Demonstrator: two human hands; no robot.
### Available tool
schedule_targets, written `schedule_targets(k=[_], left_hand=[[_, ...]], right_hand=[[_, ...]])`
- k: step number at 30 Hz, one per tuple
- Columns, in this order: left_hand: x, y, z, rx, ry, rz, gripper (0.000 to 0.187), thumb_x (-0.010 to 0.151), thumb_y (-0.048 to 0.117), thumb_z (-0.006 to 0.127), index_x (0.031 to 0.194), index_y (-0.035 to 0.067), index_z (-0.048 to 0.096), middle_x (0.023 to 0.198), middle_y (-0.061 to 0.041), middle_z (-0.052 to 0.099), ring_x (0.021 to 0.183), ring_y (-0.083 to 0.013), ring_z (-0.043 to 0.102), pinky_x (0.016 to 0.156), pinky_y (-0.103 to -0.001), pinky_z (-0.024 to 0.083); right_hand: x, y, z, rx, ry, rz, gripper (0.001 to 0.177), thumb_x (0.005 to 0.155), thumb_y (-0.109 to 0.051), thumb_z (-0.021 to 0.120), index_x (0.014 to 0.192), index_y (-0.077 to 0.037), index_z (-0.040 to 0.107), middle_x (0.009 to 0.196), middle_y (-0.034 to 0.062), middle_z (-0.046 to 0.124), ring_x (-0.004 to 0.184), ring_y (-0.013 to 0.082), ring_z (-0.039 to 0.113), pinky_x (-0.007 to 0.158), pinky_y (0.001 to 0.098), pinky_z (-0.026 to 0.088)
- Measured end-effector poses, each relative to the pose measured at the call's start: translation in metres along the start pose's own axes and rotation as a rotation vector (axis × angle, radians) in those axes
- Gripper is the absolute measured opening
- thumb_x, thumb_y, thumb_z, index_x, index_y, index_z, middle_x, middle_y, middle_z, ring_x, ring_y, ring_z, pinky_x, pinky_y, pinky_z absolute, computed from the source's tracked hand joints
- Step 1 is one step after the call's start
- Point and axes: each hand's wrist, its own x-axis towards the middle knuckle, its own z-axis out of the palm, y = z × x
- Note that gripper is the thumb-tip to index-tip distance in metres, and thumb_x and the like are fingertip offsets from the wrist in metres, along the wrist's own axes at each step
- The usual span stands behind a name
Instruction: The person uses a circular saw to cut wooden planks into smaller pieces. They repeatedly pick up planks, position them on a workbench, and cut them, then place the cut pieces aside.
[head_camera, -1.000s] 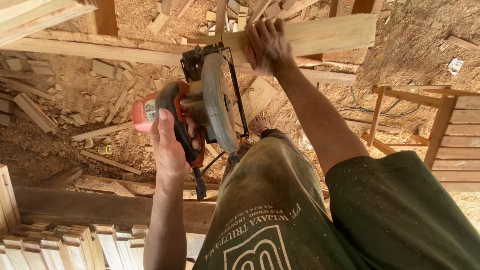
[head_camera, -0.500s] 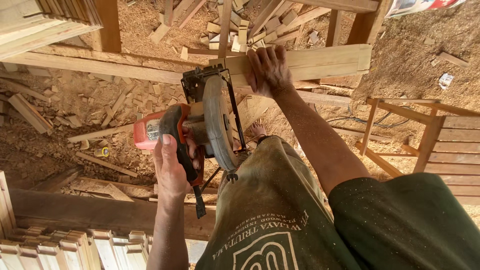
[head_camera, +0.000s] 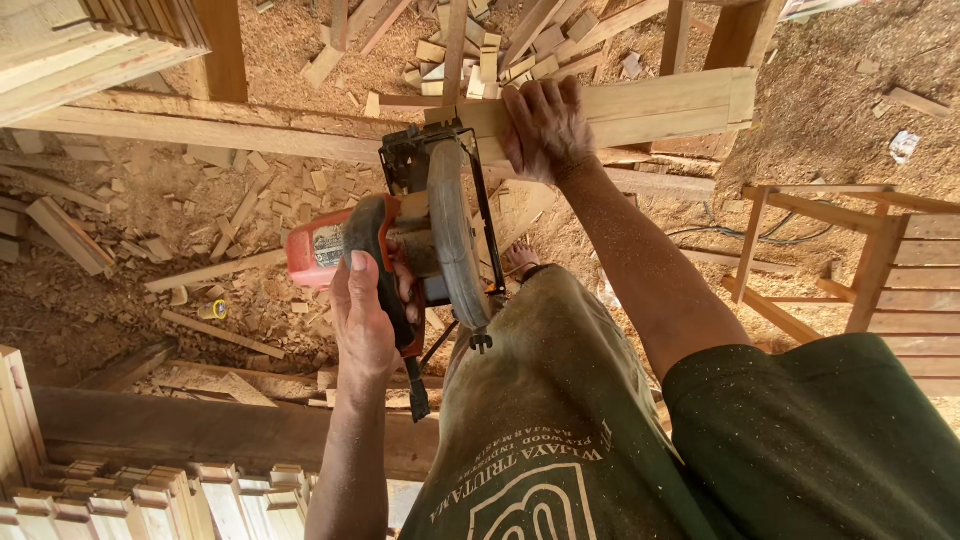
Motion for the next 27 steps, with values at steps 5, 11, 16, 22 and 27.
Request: schedule_targets(k=[5,11,16,22,27], left_hand=[[0.001,-0.001,0.0,-0.034,0.016,-0.053,0.053,0.107,0.058,0.048,0.114,0.007,0.057,0.072,-0.002,0.056,0.054,-0.0093,0.05,0.045,-0.026,0.043],[0.001,0.007,0.003,-0.044,0.004,-0.033,0.054,0.105,0.059,0.05,0.117,0.007,0.058,0.072,-0.002,0.055,0.054,-0.0094,0.051,0.045,-0.026,0.042],[-0.003,0.006,-0.003,-0.029,-0.045,0.018,0.054,0.114,0.058,0.049,0.114,0.005,0.057,0.08,-0.002,0.055,0.065,-0.0105,0.052,0.054,-0.027,0.043],[-0.005,0.005,-0.008,-0.046,-0.04,-0.012,0.053,0.11,0.058,0.05,0.114,0.005,0.057,0.077,-0.003,0.056,0.06,-0.0112,0.051,0.051,-0.028,0.043],[-0.01,0.011,-0.008,-0.04,-0.048,-0.036,0.055,0.107,0.061,0.049,0.111,0.006,0.058,0.072,-0.002,0.055,0.055,-0.0107,0.051,0.046,-0.028,0.043]], right_hand=[[-0.002,0.003,-0.002,-0.015,0.032,-0.006,0.046,0.114,-0.046,0.033,0.128,-0.01,0.058,0.089,0.0074,0.05,0.084,0.0231,0.049,0.088,0.0504,0.039],[-0.001,0.003,-0.004,-0.003,0.057,-0.017,0.044,0.114,-0.045,0.033,0.124,-0.012,0.06,0.088,0.0072,0.05,0.082,0.0227,0.049,0.087,0.0487,0.038],[-0.008,0.003,0.0,-0.033,0.009,-0.006,0.046,0.116,-0.045,0.03,0.128,-0.012,0.059,0.09,0.007,0.05,0.083,0.0227,0.05,0.087,0.0486,0.037],[-0.003,0.008,0.005,-0.033,0.042,-0.043,0.045,0.118,-0.046,0.029,0.128,-0.012,0.058,0.091,0.0071,0.052,0.087,0.0222,0.052,0.093,0.0501,0.036],[-0.002,0.007,0.004,-0.024,0.096,-0.054,0.042,0.118,-0.045,0.032,0.127,-0.014,0.059,0.092,0.0067,0.053,0.085,0.022,0.051,0.096,0.0518,0.036]])
